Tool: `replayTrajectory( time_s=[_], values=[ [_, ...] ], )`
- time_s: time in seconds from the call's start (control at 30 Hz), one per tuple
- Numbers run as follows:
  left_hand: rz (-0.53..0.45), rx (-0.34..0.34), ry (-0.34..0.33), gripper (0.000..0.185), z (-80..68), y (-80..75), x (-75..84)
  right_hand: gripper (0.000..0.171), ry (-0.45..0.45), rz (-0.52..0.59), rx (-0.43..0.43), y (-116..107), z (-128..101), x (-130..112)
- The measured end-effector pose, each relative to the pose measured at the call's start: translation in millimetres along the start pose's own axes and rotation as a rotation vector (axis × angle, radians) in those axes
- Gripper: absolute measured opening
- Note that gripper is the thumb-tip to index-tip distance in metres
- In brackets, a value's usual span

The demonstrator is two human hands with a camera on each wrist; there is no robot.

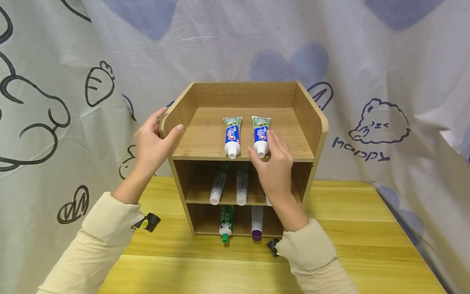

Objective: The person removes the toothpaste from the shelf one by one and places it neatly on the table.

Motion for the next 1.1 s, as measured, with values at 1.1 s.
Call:
replayTrajectory(
  time_s=[1.1],
  values=[
    [0.032, 0.036, -0.079, 0.038, -0.2, 1.2, -3.9, 0.040, 0.110, -0.004, 0.069, -4, 6, 11]
  ],
)
Point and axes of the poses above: each hand's wrist, its own z-axis towards the middle knuckle, its own y-axis out of the palm, x = y × z, the point moved 7 cm from there along z, towards the middle knuckle
